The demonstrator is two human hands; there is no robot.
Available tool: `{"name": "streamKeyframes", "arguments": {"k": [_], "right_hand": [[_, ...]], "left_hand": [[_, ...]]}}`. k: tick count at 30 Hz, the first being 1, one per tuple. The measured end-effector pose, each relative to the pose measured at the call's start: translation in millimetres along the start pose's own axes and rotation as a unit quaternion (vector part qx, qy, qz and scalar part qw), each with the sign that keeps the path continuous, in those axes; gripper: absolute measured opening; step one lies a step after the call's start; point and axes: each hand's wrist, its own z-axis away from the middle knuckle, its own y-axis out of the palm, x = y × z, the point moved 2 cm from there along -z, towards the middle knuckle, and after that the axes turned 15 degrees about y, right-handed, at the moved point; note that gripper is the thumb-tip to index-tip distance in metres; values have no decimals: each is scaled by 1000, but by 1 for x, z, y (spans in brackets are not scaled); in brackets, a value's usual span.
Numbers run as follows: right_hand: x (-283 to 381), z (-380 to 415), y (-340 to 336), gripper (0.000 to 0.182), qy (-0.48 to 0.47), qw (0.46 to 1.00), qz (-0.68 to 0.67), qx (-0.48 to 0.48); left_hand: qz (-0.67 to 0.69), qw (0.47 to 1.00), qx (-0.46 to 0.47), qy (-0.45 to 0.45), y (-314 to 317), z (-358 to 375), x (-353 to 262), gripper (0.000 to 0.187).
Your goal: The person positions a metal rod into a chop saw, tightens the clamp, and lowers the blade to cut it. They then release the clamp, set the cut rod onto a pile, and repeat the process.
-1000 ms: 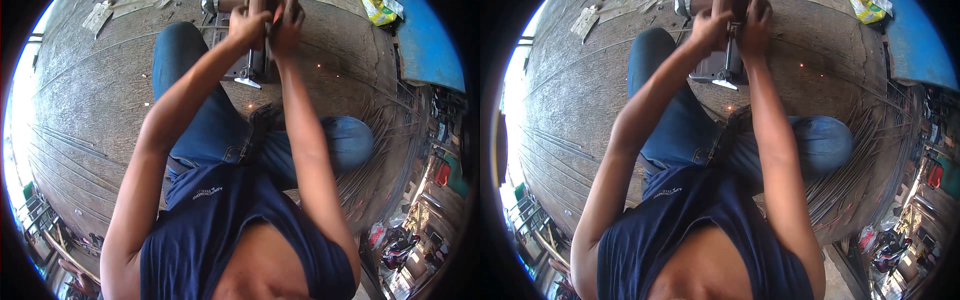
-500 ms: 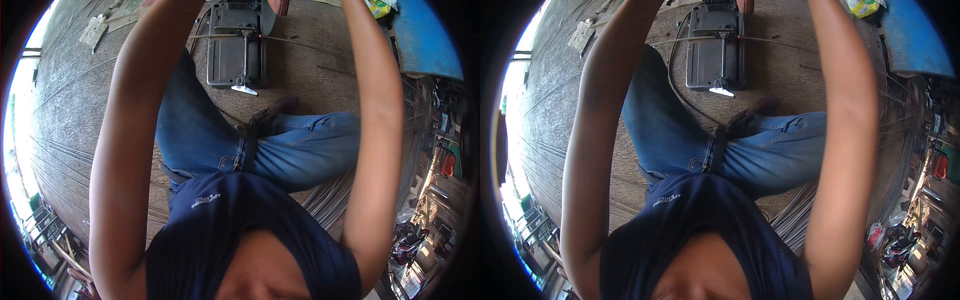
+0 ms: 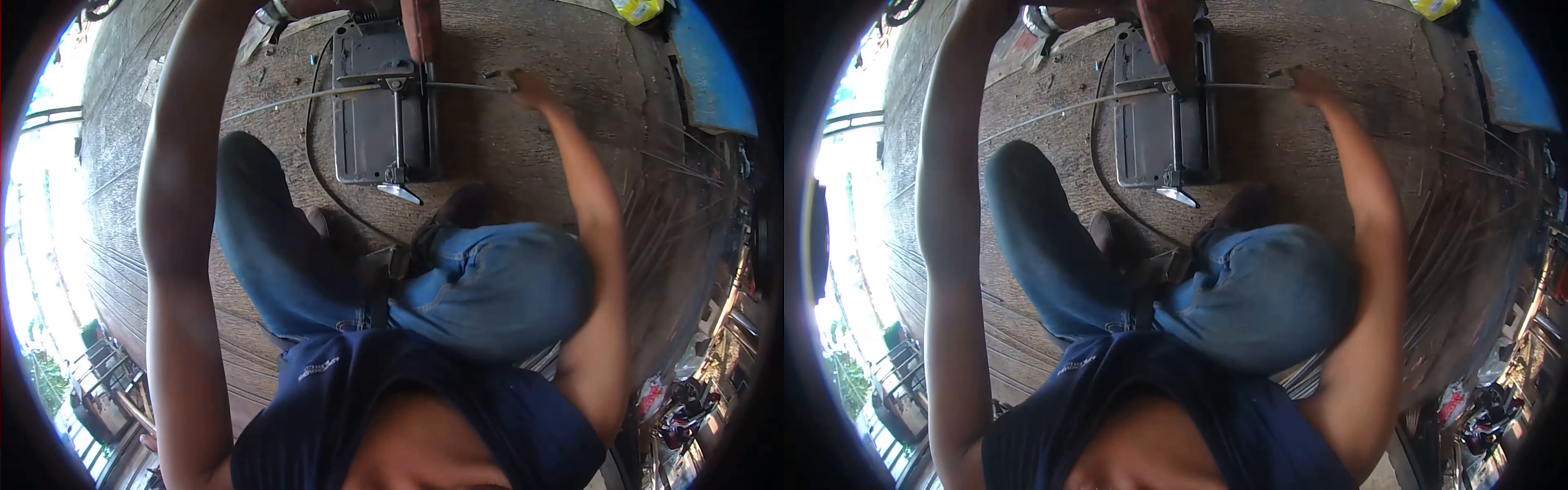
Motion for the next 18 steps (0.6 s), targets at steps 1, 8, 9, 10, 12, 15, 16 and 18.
{"name": "streamKeyframes", "arguments": {"k": [1,8,9,10,12,15,16,18], "right_hand": [[-10,-8,24,36,-27,1000,-2,9],[-20,-25,43,28,-96,995,20,23],[-21,-20,38,28,-92,995,18,22],[-22,-15,30,28,-83,996,17,-30],[-15,-4,3,29,-69,994,16,-82],[-7,9,-39,33,24,992,-121,30],[-4,17,-51,35,31,990,-132,40],[-3,24,-62,37,37,988,-141,45]], "left_hand": [[-7,1000,5,2,2,0,0,22],[-75,997,-15,21,13,9,-7,29],[-71,997,-12,24,9,5,-4,30],[-80,996,-29,-10,10,1,-4,30],[-85,995,-42,-44,11,-4,-4,31],[-53,997,-11,-53,6,-7,3,31],[-43,997,-15,-54,4,-9,7,31],[-31,998,-20,-51,0,-17,13,31]]}}
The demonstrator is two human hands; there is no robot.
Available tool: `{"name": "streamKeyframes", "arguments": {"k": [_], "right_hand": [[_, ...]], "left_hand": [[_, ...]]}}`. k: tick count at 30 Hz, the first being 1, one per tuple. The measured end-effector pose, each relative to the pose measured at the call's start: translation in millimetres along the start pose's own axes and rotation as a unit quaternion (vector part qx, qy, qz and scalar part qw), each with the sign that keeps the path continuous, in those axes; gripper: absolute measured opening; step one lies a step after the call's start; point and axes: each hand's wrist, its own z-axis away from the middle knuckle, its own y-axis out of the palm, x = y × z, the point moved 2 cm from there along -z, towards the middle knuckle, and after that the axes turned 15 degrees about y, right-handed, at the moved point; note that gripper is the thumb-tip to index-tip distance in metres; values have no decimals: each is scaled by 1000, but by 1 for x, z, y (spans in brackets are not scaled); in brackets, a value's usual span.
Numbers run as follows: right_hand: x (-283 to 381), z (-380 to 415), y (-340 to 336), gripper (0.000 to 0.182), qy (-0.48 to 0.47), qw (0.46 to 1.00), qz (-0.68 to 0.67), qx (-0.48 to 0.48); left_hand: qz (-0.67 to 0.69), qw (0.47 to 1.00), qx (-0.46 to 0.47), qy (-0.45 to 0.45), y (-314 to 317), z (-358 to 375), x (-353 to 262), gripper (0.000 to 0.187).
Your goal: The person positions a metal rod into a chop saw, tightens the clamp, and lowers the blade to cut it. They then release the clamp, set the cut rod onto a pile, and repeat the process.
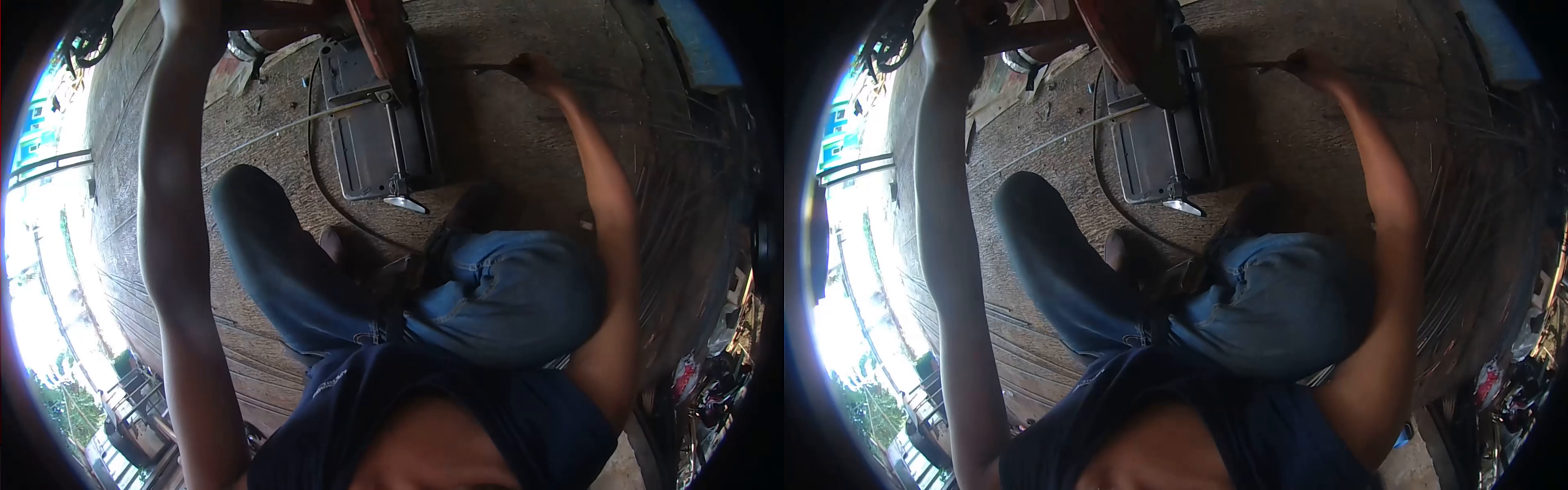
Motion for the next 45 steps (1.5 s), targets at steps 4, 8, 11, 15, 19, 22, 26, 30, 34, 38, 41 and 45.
{"name": "streamKeyframes", "arguments": {"k": [4,8,11,15,19,22,26,30,34,38,41,45], "right_hand": [[5,11,-7,33,-77,990,-6,-118],[20,27,-1,23,-146,963,-68,-214],[30,33,14,16,-144,960,-53,-236],[30,36,24,14,-172,939,-15,-296],[29,38,29,12,-184,930,-28,-316],[31,41,28,11,-176,930,-27,-321],[32,43,31,11,-181,922,-28,-342],[30,40,35,12,-174,923,-28,-341],[31,41,35,13,-184,917,-24,-353],[32,43,36,15,-191,911,-23,-364],[32,43,38,15,-179,918,-16,-355],[31,41,40,16,-183,916,-21,-356]], "left_hand": [[15,999,-16,36,-1,5,-3,32],[16,1000,1,18,-5,-5,8,34],[-40,998,33,26,-8,-10,9,33],[-1,1000,13,4,-3,-1,1,27],[-50,997,42,33,-4,-5,1,17],[-187,961,97,180,-2,6,-4,11],[-113,987,74,82,-3,-3,-1,8],[-100,989,83,70,-1,0,-5,7],[-69,993,65,76,-4,-1,-2,9],[-130,986,77,68,2,1,-12,14],[-17,999,-5,-39,-2,-2,-2,17],[-67,994,61,61,-6,1,-4,15]]}}
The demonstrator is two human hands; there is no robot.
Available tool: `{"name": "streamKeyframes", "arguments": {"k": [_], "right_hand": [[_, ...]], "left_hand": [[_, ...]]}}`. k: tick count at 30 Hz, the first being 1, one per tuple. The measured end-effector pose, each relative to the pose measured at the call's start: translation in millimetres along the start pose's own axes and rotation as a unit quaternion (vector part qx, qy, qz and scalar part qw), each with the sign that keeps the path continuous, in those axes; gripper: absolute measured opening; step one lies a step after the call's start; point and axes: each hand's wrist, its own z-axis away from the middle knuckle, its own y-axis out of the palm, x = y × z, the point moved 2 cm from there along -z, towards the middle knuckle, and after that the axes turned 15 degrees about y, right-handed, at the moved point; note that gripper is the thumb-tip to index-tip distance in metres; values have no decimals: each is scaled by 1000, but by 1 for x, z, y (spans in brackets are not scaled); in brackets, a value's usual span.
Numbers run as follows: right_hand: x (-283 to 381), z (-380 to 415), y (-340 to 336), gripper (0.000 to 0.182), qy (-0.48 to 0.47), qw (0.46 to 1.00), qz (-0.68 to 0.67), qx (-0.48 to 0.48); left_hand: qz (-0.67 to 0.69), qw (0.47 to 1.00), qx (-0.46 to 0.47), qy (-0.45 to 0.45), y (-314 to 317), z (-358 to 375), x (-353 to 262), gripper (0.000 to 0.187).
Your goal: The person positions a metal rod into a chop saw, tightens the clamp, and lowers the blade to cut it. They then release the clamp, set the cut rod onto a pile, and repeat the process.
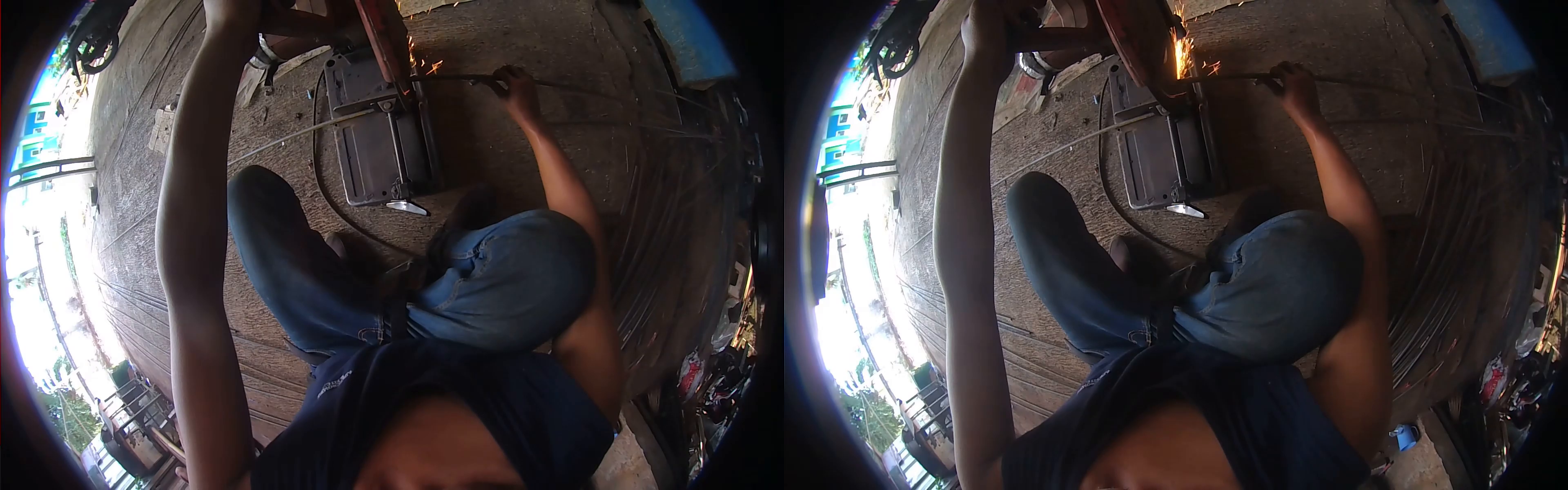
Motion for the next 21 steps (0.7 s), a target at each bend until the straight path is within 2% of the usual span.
{"name": "streamKeyframes", "arguments": {"k": [2,4,8,11,13,17,19,20,21], "right_hand": [[-1,0,1,15,2,1000,-1,2],[-1,-1,3,15,-1,1000,6,-1],[-2,-1,5,16,-5,1000,13,-3],[-1,2,3,18,-7,1000,20,-7],[1,3,1,17,-2,1000,14,-7],[6,4,-3,17,5,1000,2,-4],[8,6,-6,17,5,1000,6,-7],[9,7,-7,17,7,1000,10,-9],[10,8,-8,17,7,1000,10,-9]], "left_hand": [[21,999,-10,-22,3,2,-4,12],[-80,997,18,8,5,-3,-3,6],[-91,995,28,35,1,-5,6,2],[-67,997,26,15,3,-6,3,5],[1,993,-60,-102,5,-5,-1,8],[76,989,-73,-102,3,-1,8,15],[-67,993,4,94,6,7,2,22],[-67,993,4,94,4,1,7,22],[-17,999,-7,33,0,-7,15,21]]}}
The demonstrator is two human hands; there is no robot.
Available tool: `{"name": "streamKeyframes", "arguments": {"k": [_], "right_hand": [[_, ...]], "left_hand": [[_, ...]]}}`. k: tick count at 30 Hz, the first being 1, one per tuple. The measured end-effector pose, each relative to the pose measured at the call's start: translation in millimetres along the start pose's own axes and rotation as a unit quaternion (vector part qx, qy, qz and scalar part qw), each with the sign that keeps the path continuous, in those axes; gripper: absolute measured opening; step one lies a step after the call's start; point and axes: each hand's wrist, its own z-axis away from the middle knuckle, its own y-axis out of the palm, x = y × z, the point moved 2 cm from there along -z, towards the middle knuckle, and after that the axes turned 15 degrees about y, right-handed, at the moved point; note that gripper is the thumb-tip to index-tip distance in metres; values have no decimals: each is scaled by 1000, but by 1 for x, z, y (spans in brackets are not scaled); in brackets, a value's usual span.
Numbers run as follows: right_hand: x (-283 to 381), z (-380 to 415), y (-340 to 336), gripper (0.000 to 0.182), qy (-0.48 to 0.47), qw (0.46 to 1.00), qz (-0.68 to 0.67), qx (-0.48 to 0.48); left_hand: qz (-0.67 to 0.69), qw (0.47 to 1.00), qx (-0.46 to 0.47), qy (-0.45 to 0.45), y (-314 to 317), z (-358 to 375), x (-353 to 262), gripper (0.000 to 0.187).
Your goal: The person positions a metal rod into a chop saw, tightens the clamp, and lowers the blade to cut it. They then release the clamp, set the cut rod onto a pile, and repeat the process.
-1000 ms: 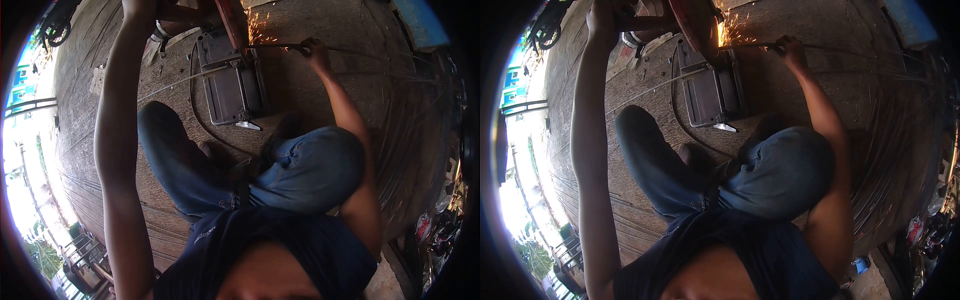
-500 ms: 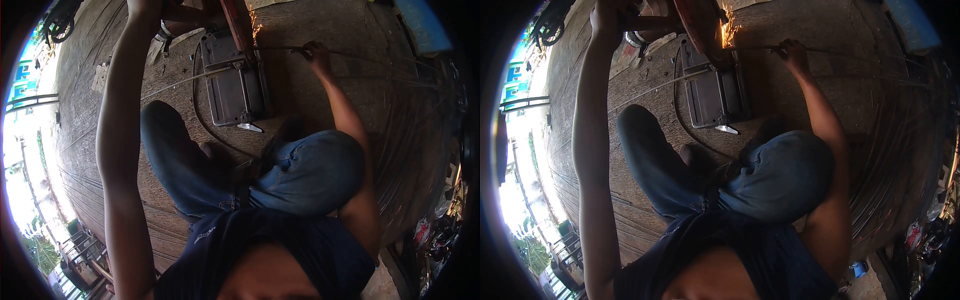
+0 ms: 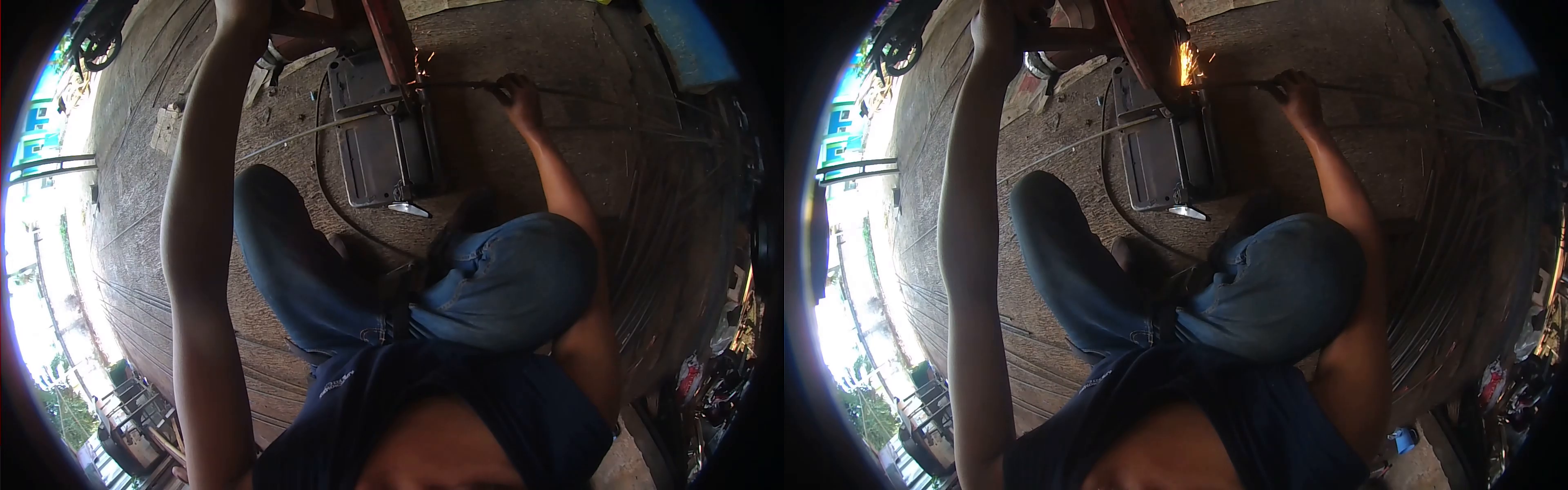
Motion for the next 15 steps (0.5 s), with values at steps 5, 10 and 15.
{"name": "streamKeyframes", "arguments": {"k": [5,10,15], "right_hand": [[2,5,-6,17,-22,1000,-13,-11],[4,10,-12,15,-31,999,-20,-23],[7,10,-13,15,-21,999,-29,-25]], "left_hand": [[114,981,-74,-136,4,3,-9,18],[-14,1000,11,-23,5,2,-8,19],[26,996,-21,-84,1,1,-6,16]]}}
